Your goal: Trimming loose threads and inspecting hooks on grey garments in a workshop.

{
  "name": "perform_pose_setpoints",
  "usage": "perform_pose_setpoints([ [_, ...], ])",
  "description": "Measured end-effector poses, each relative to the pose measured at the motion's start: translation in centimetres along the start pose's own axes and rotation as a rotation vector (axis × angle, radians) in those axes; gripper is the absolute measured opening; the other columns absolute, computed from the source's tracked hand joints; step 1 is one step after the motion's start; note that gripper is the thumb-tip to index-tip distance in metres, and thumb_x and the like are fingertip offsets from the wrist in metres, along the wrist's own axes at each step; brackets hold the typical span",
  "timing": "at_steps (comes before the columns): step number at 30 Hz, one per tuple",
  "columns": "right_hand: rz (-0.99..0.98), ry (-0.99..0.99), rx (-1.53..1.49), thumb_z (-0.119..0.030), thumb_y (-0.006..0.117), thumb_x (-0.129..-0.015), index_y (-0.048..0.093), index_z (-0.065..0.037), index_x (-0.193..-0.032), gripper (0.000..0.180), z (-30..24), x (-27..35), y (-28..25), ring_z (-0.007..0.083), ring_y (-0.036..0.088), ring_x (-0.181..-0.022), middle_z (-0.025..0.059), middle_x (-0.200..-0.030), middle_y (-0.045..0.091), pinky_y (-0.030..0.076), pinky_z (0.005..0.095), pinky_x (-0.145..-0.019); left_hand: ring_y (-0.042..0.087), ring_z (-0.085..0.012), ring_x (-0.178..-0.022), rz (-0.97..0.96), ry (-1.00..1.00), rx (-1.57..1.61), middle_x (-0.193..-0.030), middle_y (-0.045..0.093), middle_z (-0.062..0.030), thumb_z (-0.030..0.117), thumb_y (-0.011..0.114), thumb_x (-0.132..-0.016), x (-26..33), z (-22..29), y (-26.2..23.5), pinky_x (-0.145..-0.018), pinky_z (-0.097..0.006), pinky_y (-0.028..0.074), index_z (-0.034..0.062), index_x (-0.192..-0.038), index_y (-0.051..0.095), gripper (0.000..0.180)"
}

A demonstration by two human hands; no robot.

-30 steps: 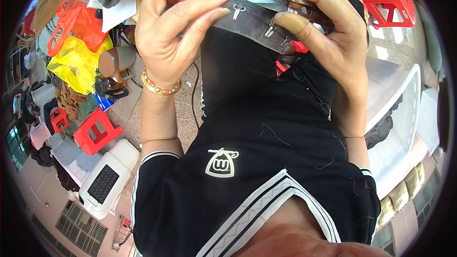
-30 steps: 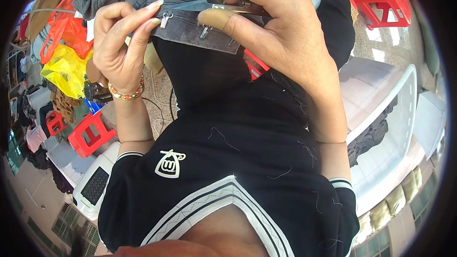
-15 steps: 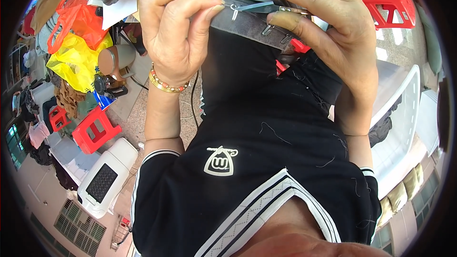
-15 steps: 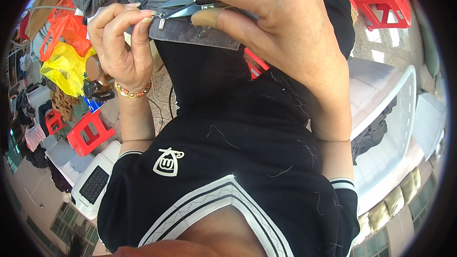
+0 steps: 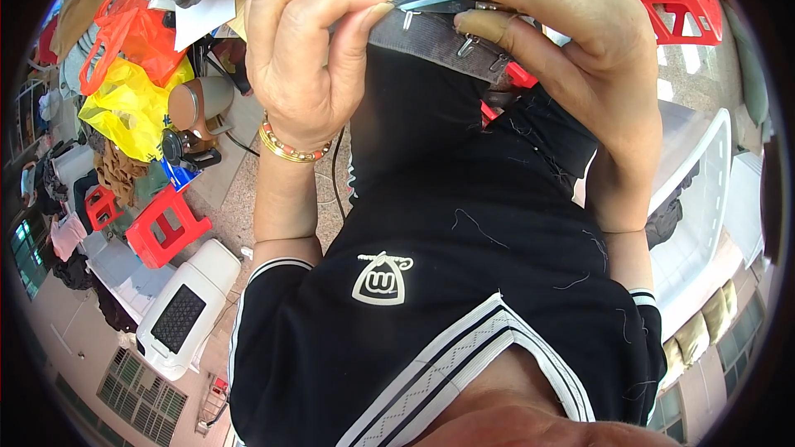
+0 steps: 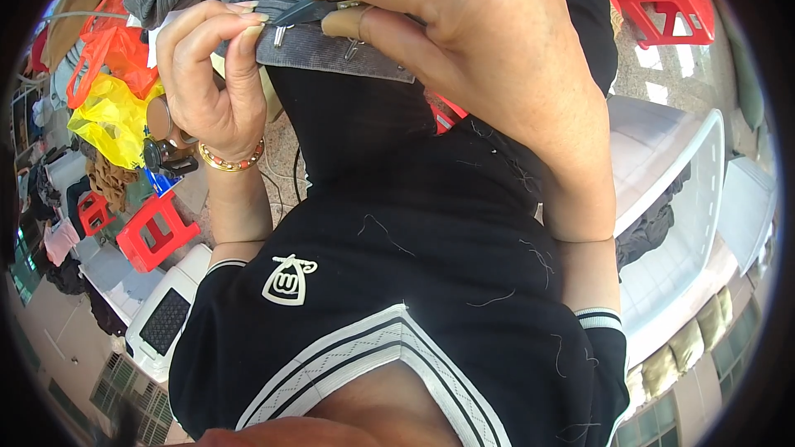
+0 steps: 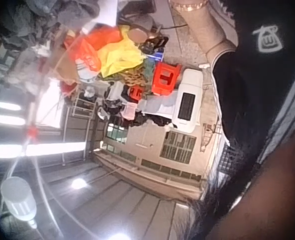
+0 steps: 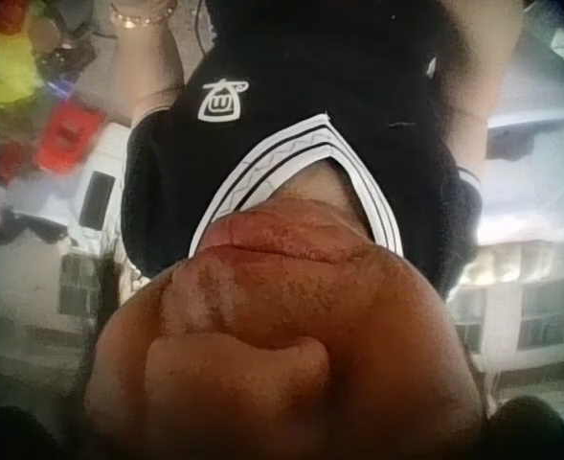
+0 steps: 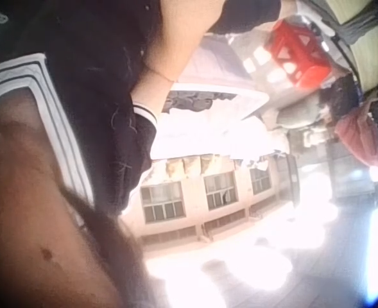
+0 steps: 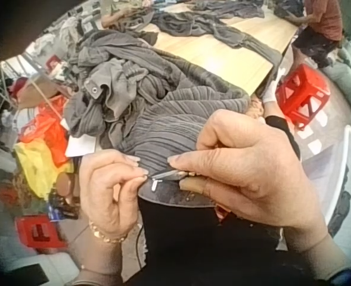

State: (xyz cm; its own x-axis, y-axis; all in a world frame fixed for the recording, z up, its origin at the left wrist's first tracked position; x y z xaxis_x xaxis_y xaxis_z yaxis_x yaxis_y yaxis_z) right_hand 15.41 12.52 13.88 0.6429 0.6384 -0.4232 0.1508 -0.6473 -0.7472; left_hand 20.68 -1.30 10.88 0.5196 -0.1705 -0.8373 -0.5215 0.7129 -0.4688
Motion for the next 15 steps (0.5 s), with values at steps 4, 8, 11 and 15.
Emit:
perform_pose_setpoints([
  [4, -0.001, 0.005, 0.000, -0.007, 0.079, -0.071, 0.073, -0.006, -0.094, 0.024, -0.3, -0.2, -0.2, 0.0155, 0.054, -0.061, 0.0037, -0.075, 0.054, 0.042, 0.0271, -0.052, 0.058, -0.0201, -0.078, -0.013, -0.010, -0.011, -0.090, 0.063, -0.0073, 0.004, 0.074, -0.079, 0.1, 0.0, 0.1, -0.070, -0.029, 0.046, 0.0047, -0.091, 0.067, 0.014],
  [8, -0.097, 0.218, -0.016, -0.007, 0.080, -0.069, 0.073, -0.005, -0.095, 0.027, 0.4, -0.6, -0.3, 0.0152, 0.053, -0.060, 0.0039, -0.075, 0.054, 0.041, 0.0272, -0.051, 0.061, -0.0208, -0.083, -0.025, -0.097, 0.047, -0.093, 0.062, -0.0109, 0.001, 0.066, -0.085, -0.2, -0.3, -0.1, -0.076, -0.029, 0.049, 0.0012, -0.093, 0.064, 0.008],
  [11, -0.055, 0.215, -0.032, -0.008, 0.081, -0.068, 0.073, -0.005, -0.097, 0.030, 0.3, -0.8, -0.6, 0.0153, 0.051, -0.060, 0.0039, -0.075, 0.054, 0.040, 0.0272, -0.052, 0.062, -0.0213, -0.091, 0.062, -0.257, 0.256, -0.099, 0.060, -0.0137, -0.001, 0.058, -0.091, 0.8, -2.2, -0.1, -0.080, -0.032, 0.051, -0.0019, -0.096, 0.061, 0.006],
  [15, 0.050, 0.031, -0.032, -0.008, 0.081, -0.070, 0.072, -0.004, -0.100, 0.031, 0.7, -0.9, -0.5, 0.0158, 0.051, -0.062, 0.0049, -0.076, 0.054, 0.040, 0.0278, -0.054, 0.061, -0.0206, -0.097, 0.187, -0.464, 0.563, -0.108, 0.058, -0.0142, 0.000, 0.053, -0.095, 2.4, -4.7, -0.4, -0.086, -0.030, 0.049, -0.0036, -0.100, 0.061, 0.010],
])
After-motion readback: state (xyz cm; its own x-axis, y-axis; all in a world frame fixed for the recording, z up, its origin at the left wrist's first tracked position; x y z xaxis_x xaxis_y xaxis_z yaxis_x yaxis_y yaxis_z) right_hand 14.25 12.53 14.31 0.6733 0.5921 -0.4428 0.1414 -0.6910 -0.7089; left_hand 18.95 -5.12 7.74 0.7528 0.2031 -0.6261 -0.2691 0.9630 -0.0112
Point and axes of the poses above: each hand's wrist, its own x-axis away from the middle knuckle, its own y-axis out of the palm, z = x × y, the point moved 10 cm from there along -x, towards the middle knuckle
